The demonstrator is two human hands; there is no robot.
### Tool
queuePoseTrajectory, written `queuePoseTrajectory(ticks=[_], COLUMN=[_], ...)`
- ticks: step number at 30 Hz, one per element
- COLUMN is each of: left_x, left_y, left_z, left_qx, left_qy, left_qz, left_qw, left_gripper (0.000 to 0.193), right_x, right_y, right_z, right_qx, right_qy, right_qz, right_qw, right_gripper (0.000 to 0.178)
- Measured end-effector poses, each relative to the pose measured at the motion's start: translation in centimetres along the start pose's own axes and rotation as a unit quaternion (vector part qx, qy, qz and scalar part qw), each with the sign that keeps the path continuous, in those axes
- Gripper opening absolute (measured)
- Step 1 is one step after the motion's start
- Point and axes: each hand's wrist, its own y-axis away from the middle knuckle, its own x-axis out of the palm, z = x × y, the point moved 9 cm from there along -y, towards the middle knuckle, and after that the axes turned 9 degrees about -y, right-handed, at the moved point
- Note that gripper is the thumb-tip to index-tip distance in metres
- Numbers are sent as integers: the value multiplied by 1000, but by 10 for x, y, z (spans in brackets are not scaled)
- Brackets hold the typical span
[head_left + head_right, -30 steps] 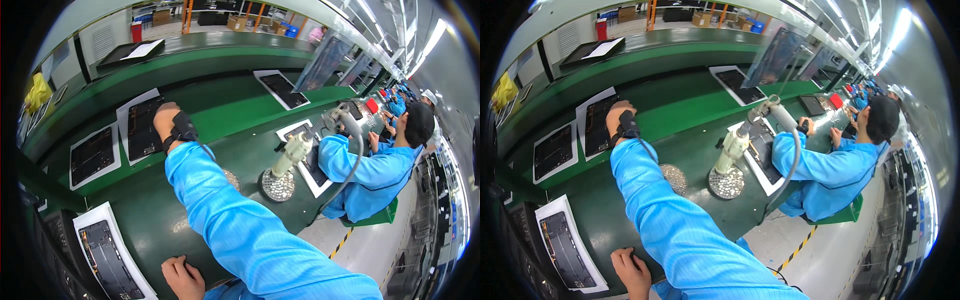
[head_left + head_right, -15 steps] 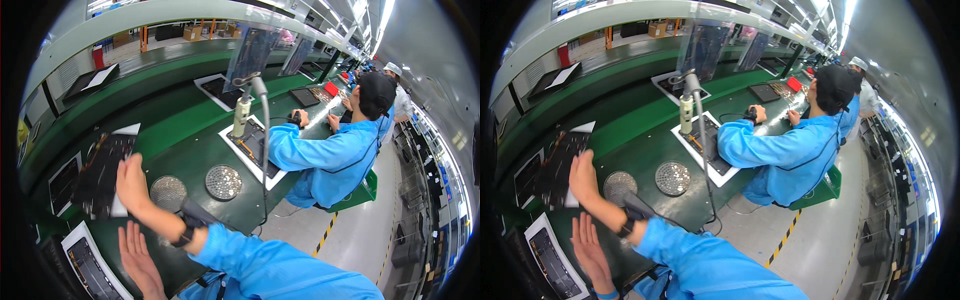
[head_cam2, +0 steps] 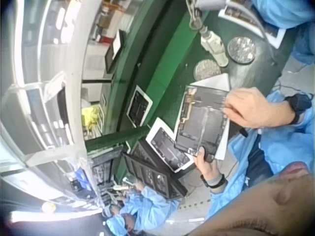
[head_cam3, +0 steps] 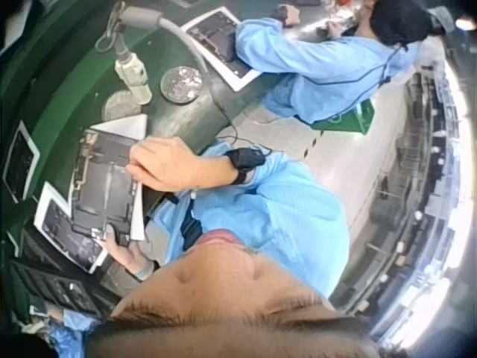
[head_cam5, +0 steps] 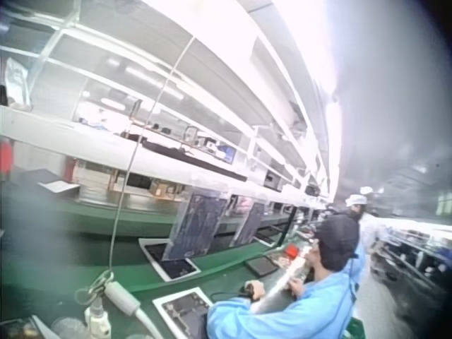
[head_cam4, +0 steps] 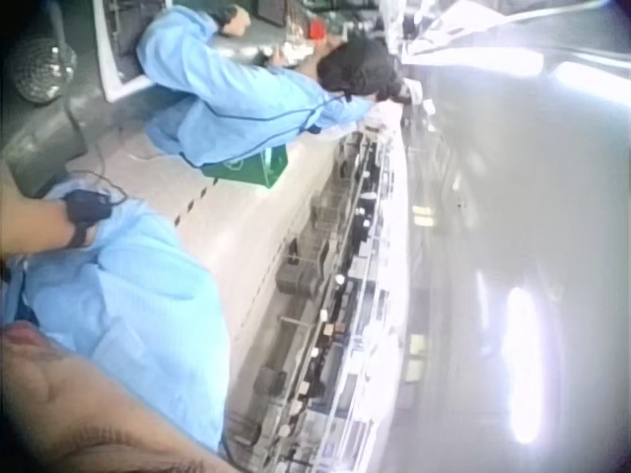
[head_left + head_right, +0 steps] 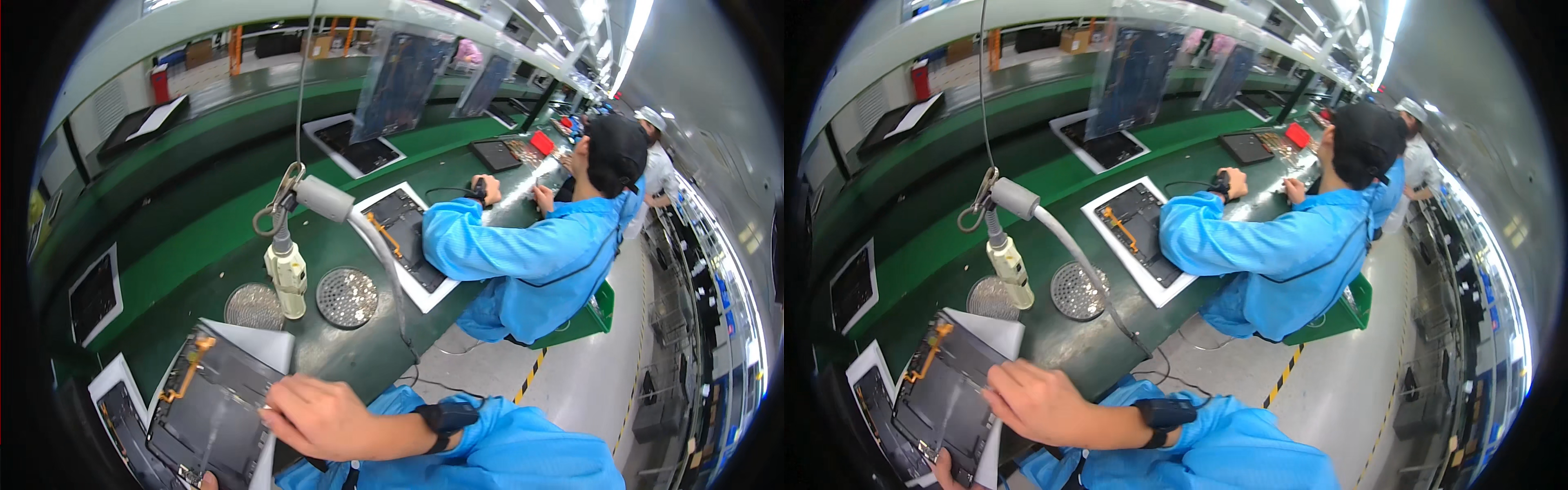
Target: The person fastens screws into tablet components using an electric screwdriver, places the tablets onto an upper conveyor belt, and retrieves new tablet assemblies to screw.
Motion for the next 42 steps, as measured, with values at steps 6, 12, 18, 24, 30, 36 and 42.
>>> queuePoseTrajectory(ticks=[6, 12, 18, 24, 30, 36, 42], left_x=[-12, 25, 37, 61, 62, 67, 73], left_y=[-4, -28, -63, -48, -47, -65, -77], left_z=[17, 36, 41, 1, 0, 17, 22], left_qx=[-50, -119, -15, 290, 224, 169, 146], left_qy=[-111, -139, -339, -646, -599, -552, -518], left_qz=[93, 223, 175, 21, -5, 53, 50], left_qw=[988, 958, 924, 705, 769, 814, 841], left_gripper=[55, 33, 30, 41, 50, 43, 48], right_x=[-4, 3, -4, -13, -30, -22, -75], right_y=[5, 45, 63, 56, 44, 47, -23], right_z=[-55, -124, -160, -160, -130, -156, -120], right_qx=[186, 285, 289, 306, 218, 260, 66], right_qy=[79, -106, -104, -42, 273, 144, 242], right_qz=[56, 95, 13, 9, 15, 39, -209], right_qw=[978, 948, 951, 951, 937, 954, 945], right_gripper=[51, 23, 22, 23, 31, 25, 60])
